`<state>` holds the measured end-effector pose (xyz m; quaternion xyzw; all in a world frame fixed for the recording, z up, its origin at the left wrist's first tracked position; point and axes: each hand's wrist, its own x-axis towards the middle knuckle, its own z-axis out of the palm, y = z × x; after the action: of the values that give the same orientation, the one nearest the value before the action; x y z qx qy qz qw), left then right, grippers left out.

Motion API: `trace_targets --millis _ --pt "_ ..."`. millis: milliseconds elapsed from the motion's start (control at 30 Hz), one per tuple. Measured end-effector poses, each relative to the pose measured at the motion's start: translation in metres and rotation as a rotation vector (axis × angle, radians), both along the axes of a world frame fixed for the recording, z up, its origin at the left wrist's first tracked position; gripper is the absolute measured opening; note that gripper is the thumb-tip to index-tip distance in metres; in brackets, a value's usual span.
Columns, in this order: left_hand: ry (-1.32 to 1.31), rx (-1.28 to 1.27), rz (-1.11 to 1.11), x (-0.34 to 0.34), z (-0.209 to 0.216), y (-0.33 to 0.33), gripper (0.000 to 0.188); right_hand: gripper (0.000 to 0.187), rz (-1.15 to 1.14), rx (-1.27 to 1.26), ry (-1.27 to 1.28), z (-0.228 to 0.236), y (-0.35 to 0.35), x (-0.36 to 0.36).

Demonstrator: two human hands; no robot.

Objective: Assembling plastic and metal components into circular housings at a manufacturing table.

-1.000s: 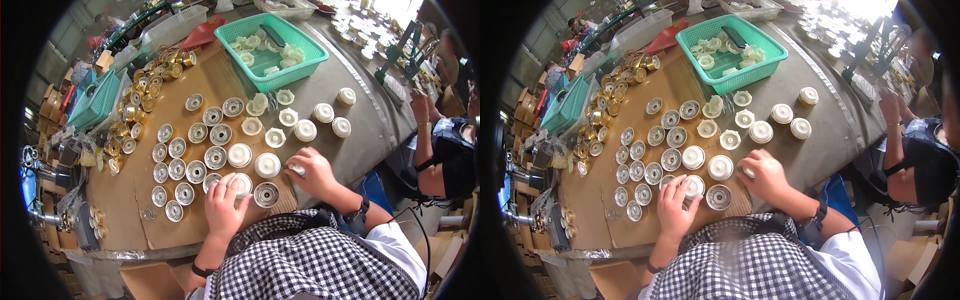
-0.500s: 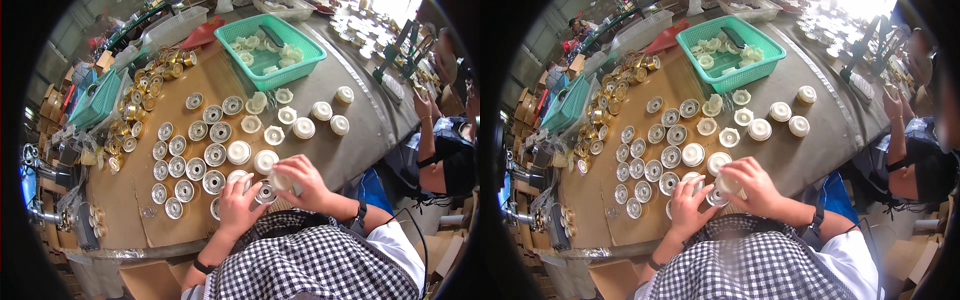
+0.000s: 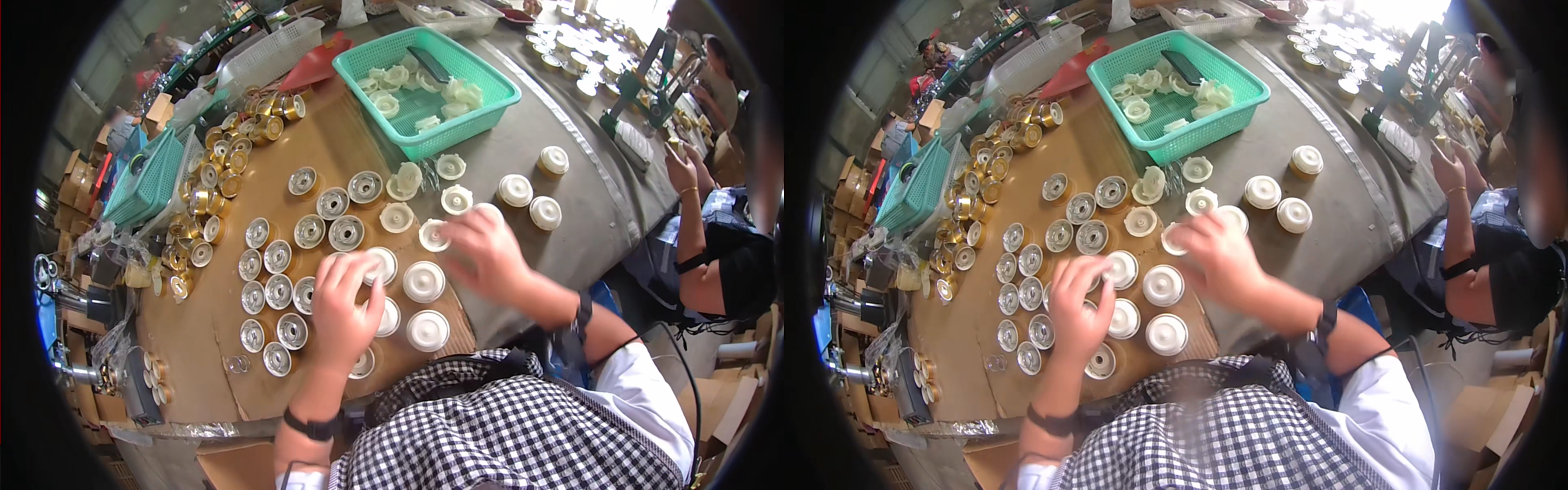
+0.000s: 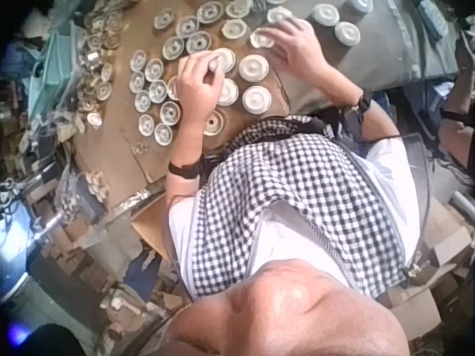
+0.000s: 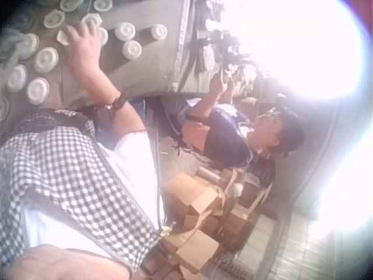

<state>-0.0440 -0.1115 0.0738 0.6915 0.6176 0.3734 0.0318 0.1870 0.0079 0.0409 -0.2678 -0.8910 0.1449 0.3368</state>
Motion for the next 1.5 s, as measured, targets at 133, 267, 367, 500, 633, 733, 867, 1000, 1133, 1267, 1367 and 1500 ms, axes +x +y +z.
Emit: trace_targets --millis 133,267,367,500,633,733,867,1000,1133,1267,1367,1500 --pt "0.290 0.052 -0.147 0.015 -0.023 0.103 0.039 0.030 -0.273 -0.024 -0.699 -0.020 0.071 -0.022" --pt "0.463 -0.095 0.036 0.019 -0.059 0.175 0.057 0.023 -0.205 -0.065 -0.817 -0.030 0.095 -0.032" --pt "0.340 -0.262 0.074 0.006 -0.071 0.194 0.053 0.016 -0.242 -0.161 -0.289 -0.013 0.074 -0.019" --pt "0.053 -0.234 0.090 -0.006 -0.061 0.186 0.044 0.017 -0.103 -0.572 -0.007 0.008 0.036 0.029" --pt "-1.123 -0.318 -0.178 -0.020 -0.019 0.134 0.044 0.023 -0.101 -0.672 -0.175 -0.036 0.003 0.070" --pt "-1.353 -0.591 -0.397 -0.023 0.020 0.059 0.049 0.033 -0.245 -0.578 -0.258 -0.033 -0.015 0.073" --pt "-1.033 -1.012 -0.558 0.001 0.027 -0.055 0.042 0.052 -0.073 -0.407 -0.326 -0.032 -0.028 0.064" --pt "-0.798 -1.003 -0.560 0.015 0.020 -0.109 0.051 0.051 -0.110 -0.323 -0.439 -0.026 -0.026 0.053" --pt "-0.787 -0.814 -0.558 0.012 0.013 -0.137 0.058 0.052 -0.170 -0.191 -0.340 0.011 -0.023 0.027" --pt "-0.836 -0.812 -0.625 0.013 0.004 -0.138 0.058 0.055 0.143 -0.146 -0.100 0.036 -0.019 -0.065" --pt "-0.901 -0.836 -0.593 0.007 0.004 -0.142 0.054 0.056 0.271 -0.141 -0.110 0.017 -0.012 -0.133" --pt "-1.122 -0.847 -0.465 0.001 0.000 -0.162 0.056 0.053 0.306 -0.109 -0.268 -0.010 -0.003 -0.169"
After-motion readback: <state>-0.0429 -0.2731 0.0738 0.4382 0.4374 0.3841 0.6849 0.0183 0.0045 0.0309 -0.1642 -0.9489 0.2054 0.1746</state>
